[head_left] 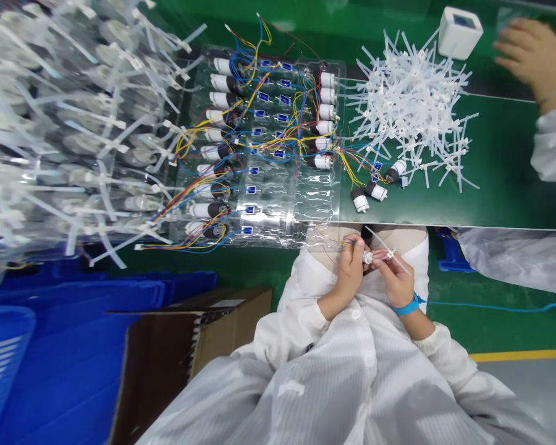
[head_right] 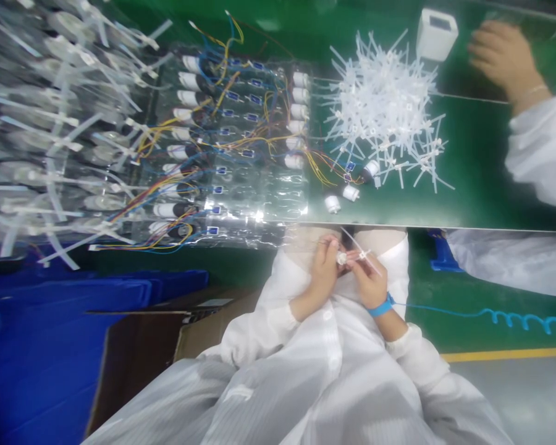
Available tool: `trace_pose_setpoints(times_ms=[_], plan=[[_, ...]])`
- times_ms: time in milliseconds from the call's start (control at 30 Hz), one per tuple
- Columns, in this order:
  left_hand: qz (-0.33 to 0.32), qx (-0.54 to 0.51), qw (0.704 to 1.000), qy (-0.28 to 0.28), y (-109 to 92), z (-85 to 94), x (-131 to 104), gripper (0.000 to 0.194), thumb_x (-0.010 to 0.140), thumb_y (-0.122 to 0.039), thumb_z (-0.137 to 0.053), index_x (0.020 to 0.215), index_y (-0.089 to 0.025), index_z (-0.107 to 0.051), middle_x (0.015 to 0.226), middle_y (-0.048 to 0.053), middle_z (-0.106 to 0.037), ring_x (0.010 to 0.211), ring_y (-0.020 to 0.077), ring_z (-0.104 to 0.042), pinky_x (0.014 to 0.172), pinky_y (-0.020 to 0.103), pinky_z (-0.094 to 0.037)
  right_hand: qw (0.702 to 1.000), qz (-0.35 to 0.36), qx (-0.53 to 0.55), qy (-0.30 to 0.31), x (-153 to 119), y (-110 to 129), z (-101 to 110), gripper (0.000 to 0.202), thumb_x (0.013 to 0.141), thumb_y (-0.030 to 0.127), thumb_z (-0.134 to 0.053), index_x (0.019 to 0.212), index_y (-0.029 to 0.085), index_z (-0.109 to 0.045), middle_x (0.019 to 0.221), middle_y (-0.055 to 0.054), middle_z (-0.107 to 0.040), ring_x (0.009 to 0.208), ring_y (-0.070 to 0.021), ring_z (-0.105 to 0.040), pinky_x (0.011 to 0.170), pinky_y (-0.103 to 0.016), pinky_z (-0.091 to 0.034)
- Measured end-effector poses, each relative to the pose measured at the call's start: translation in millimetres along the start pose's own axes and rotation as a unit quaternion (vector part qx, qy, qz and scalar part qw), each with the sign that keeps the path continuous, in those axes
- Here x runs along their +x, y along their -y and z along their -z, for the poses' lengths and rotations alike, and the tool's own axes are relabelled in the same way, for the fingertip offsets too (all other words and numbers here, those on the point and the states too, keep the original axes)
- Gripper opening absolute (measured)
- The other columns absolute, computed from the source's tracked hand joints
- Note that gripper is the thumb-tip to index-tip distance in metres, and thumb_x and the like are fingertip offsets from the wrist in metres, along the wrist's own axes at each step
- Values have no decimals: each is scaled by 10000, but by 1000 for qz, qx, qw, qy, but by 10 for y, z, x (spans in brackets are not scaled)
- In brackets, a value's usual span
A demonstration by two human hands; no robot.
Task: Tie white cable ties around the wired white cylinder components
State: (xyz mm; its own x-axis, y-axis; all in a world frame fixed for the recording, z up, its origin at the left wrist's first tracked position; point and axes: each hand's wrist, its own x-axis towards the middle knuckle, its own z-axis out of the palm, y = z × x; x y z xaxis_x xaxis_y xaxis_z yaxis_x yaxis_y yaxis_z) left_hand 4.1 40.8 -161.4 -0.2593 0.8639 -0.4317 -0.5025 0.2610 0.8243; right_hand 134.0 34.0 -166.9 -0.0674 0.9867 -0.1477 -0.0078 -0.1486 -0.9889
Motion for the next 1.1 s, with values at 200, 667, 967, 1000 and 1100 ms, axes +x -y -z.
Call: trace_pose_setpoints(times_ms=[200,667,967,1000,1100], plan=[[-18,13,1000,2,3,-2,-5,338,1041,-554,-747,949,-255,-618,782,-19,-587,637,157,-518,593,277,-426,1000,-1,17,-19,-23,18,-54,198,992,426,-823,977,229,-803,1052,-94,-812,968,-263,-764,862,-409,-644],[-48,146,988,-26,-34,3,-11,343,1116,-569,-577,985,-253,-577,818,-3,-612,690,170,-577,609,278,-505,999,36,-36,7,15,-75,2,119,1018,376,-809,999,258,-817,1085,-69,-815,1041,-264,-763,975,-428,-631],[-91,169,981,-24,6,22,7,408,1106,-640,-561,996,-248,-580,834,5,-605,740,182,-596,673,305,-531,995,71,-72,-5,-10,-93,32,82,1027,327,-796,1019,263,-847,1090,-67,-838,1061,-274,-783,986,-446,-631],[-99,175,979,-25,6,24,5,410,1110,-641,-554,999,-247,-578,838,7,-603,750,185,-597,686,311,-534,994,74,-76,-8,-15,-95,32,84,1027,328,-798,1021,262,-849,1092,-69,-841,1063,-276,-786,985,-450,-634],[-127,194,972,-34,14,32,3,408,1124,-633,-532,997,-247,-571,851,16,-601,781,195,-601,728,327,-542,993,79,-84,-12,-26,-102,23,85,1025,332,-801,1021,267,-856,1094,-68,-850,1057,-280,-796,973,-454,-649]])
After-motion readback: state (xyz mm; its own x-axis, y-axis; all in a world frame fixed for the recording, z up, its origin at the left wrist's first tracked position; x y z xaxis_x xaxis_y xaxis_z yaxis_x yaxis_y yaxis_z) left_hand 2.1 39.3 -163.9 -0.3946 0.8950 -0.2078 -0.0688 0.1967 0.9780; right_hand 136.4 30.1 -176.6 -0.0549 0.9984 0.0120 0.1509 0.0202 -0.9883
